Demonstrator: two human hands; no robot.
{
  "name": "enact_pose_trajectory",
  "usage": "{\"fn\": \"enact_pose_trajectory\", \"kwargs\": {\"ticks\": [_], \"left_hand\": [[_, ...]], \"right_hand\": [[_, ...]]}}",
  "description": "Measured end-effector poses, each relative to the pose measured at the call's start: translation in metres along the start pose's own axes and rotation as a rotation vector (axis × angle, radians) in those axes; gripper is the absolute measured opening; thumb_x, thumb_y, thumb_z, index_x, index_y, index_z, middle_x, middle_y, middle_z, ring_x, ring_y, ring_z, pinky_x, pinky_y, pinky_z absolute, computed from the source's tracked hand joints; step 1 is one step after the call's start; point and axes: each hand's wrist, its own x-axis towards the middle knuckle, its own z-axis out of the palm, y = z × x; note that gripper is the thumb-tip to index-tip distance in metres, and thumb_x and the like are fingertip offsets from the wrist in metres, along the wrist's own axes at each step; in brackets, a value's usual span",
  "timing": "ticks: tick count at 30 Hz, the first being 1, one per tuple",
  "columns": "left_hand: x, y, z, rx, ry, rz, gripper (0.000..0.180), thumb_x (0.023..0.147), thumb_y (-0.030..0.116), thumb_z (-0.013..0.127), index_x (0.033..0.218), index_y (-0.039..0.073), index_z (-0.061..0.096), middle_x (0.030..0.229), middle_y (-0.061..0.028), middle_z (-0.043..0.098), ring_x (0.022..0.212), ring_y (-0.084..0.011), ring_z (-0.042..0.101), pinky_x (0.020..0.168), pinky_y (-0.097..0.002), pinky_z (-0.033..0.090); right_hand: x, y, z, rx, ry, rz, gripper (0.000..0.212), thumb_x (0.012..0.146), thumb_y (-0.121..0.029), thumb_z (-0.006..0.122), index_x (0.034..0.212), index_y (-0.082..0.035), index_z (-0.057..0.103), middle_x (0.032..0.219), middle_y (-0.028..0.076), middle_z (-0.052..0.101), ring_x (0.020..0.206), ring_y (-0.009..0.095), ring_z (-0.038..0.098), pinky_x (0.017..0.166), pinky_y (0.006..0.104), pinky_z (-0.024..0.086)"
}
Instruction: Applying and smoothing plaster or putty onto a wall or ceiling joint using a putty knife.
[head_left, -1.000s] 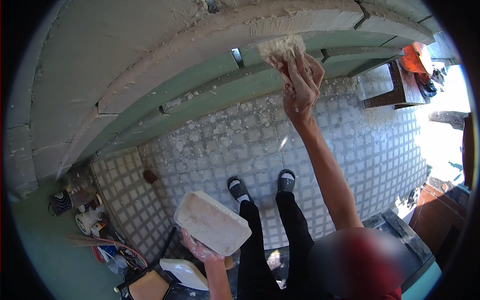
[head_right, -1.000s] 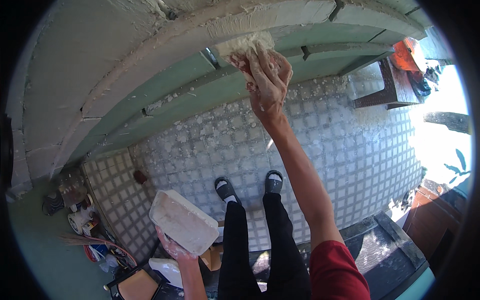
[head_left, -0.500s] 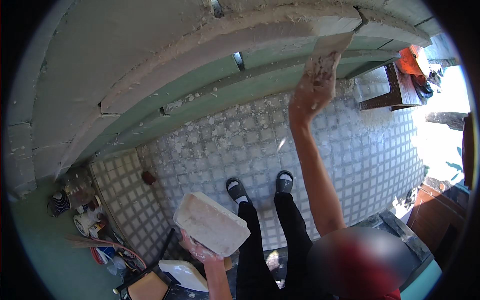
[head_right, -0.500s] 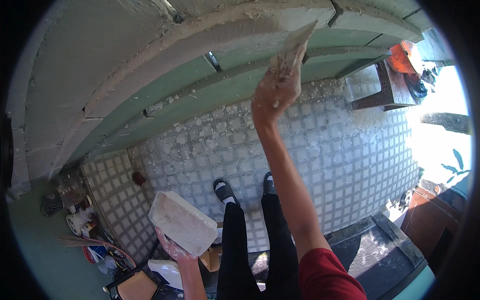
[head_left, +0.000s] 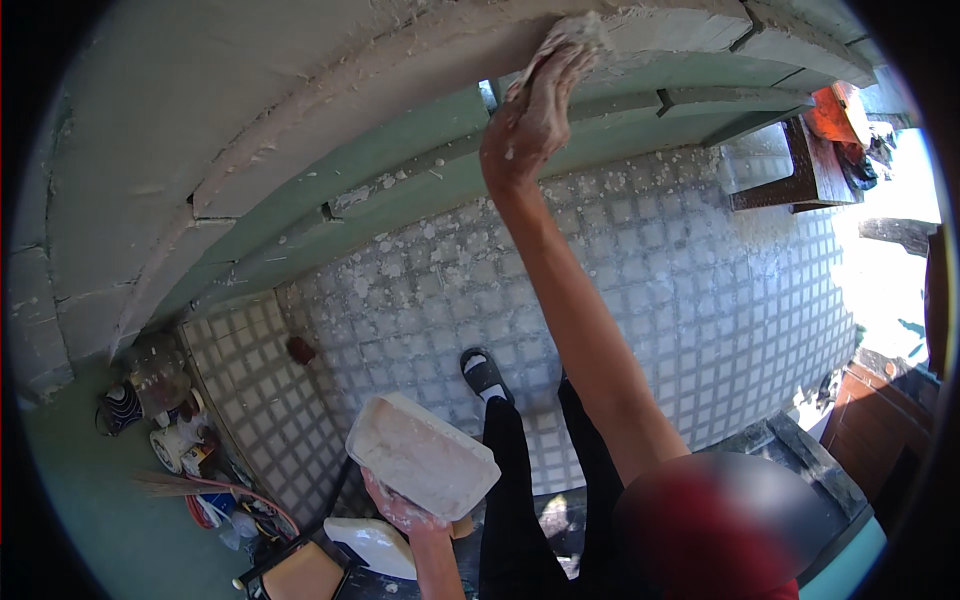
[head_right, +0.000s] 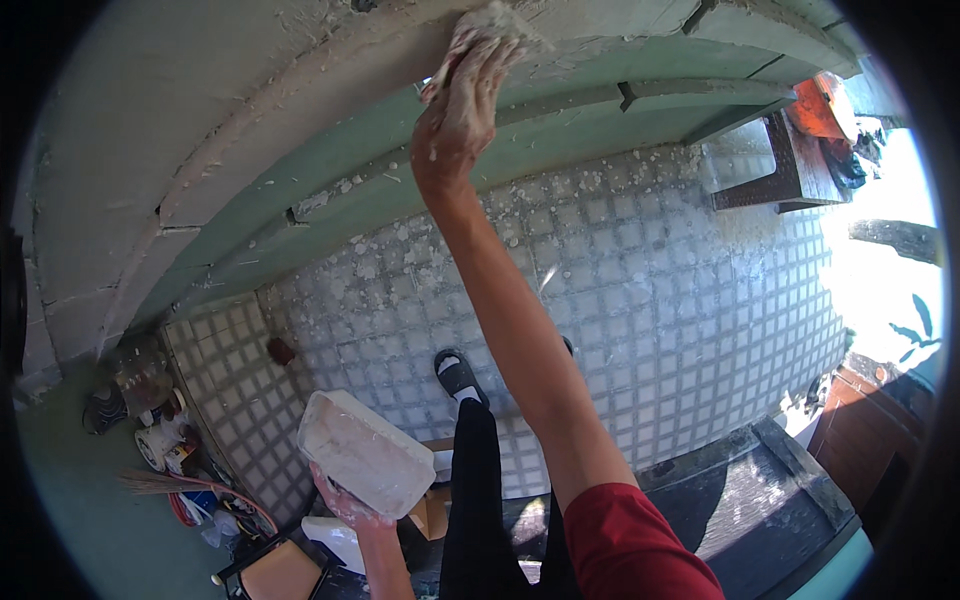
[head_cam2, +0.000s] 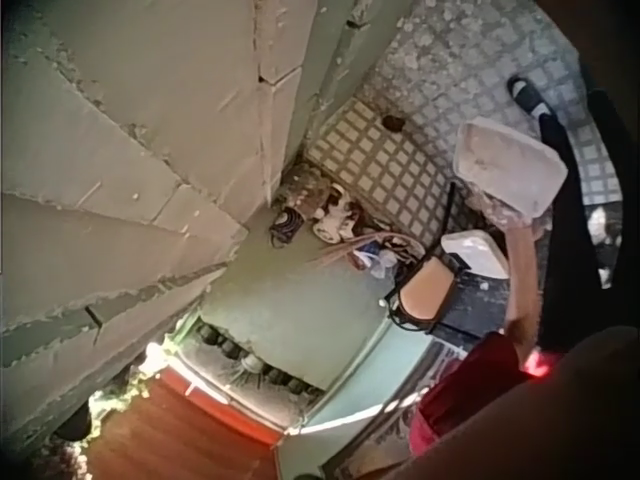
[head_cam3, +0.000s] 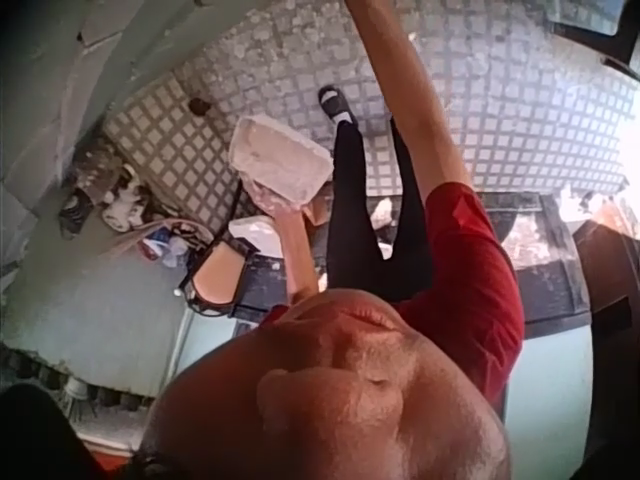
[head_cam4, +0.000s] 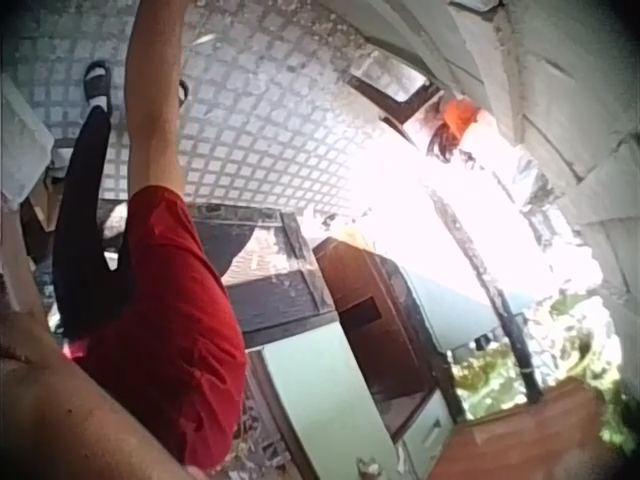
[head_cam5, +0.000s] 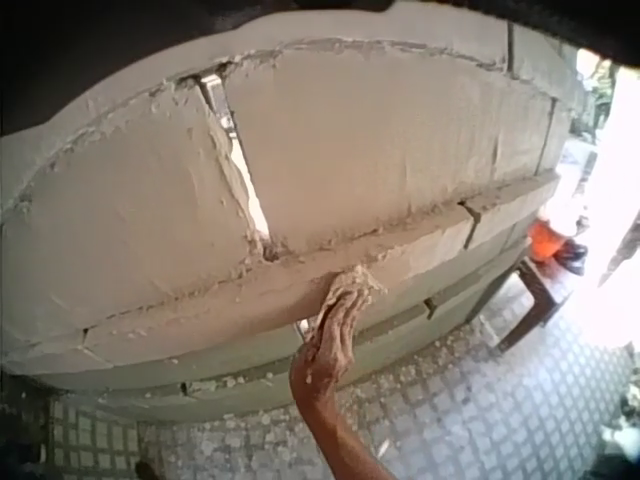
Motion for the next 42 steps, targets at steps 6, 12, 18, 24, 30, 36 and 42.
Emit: {"fn": "enact_pose_trajectory", "kwargs": {"ticks": [6,12,18,24,30,36,42], "left_hand": [[-0.003,0.010,-0.002,-0.006,-0.018,0.016,0.059,0.090,0.049,0.047,0.139,0.018,0.039,0.140,-0.0068,0.041,0.125,-0.0305,0.044,0.099,-0.0513,0.041],[-0.010,0.010,0.006,0.021,-0.064,0.067,0.061,0.089,0.050,0.048,0.140,0.018,0.039,0.139,-0.0066,0.043,0.123,-0.0299,0.045,0.099,-0.0507,0.041],[-0.027,0.013,0.028,-0.064,-0.101,-0.064,0.065,0.087,0.049,0.052,0.141,0.017,0.037,0.141,-0.0061,0.040,0.125,-0.0302,0.044,0.101,-0.0495,0.040],[-0.033,0.003,0.044,-0.027,-0.110,-0.102,0.069,0.085,0.052,0.055,0.139,0.012,0.038,0.138,-0.0076,0.043,0.123,-0.0302,0.046,0.101,-0.0468,0.040],[-0.040,0.004,0.048,0.014,-0.109,-0.078,0.068,0.085,0.051,0.055,0.139,0.012,0.039,0.137,-0.0081,0.044,0.122,-0.0302,0.047,0.100,-0.0466,0.041],[-0.032,0.010,0.031,0.007,-0.084,-0.077,0.070,0.085,0.051,0.056,0.139,0.011,0.038,0.138,-0.0083,0.044,0.122,-0.0301,0.046,0.100,-0.0461,0.041],[-0.031,0.017,0.026,-0.001,-0.054,-0.055,0.070,0.085,0.051,0.056,0.140,0.011,0.038,0.138,-0.0085,0.044,0.123,-0.0298,0.045,0.101,-0.0450,0.040]], "right_hand": [[-0.017,-0.020,-0.011,0.117,-0.161,0.039,0.043,0.090,-0.002,0.045,0.131,0.012,0.043,0.138,0.031,0.039,0.132,0.041,0.035,0.107,0.0413,0.033],[-0.027,-0.051,-0.097,0.332,-0.512,0.373,0.046,0.082,0.010,0.045,0.129,0.010,0.046,0.133,0.024,0.049,0.123,0.034,0.049,0.102,0.0373,0.040],[0.036,-0.017,-0.177,0.958,-0.190,1.151,0.042,0.081,0.006,0.050,0.122,0.009,0.048,0.117,0.014,0.058,0.099,0.020,0.059,0.087,0.0308,0.047],[0.110,0.025,-0.147,0.279,-0.233,0.494,0.031,0.084,0.002,0.049,0.112,0.009,0.060,0.078,0.004,0.060,0.068,0.009,0.051,0.059,0.0273,0.044],[0.051,-0.039,-0.081,0.059,-0.264,0.563,0.037,0.087,0.000,0.051,0.123,0.006,0.056,0.087,0.014,0.067,0.070,0.009,0.055,0.063,0.0241,0.048],[0.024,-0.068,-0.086,0.146,-0.353,0.154,0.041,0.084,0.007,0.046,0.124,0.005,0.055,0.105,0.023,0.066,0.089,0.018,0.066,0.076,0.0276,0.051],[0.074,-0.021,-0.104,0.025,-0.182,0.333,0.045,0.081,0.007,0.047,0.125,0.004,0.054,0.098,0.024,0.066,0.077,0.025,0.067,0.068,0.0337,0.050]]}}
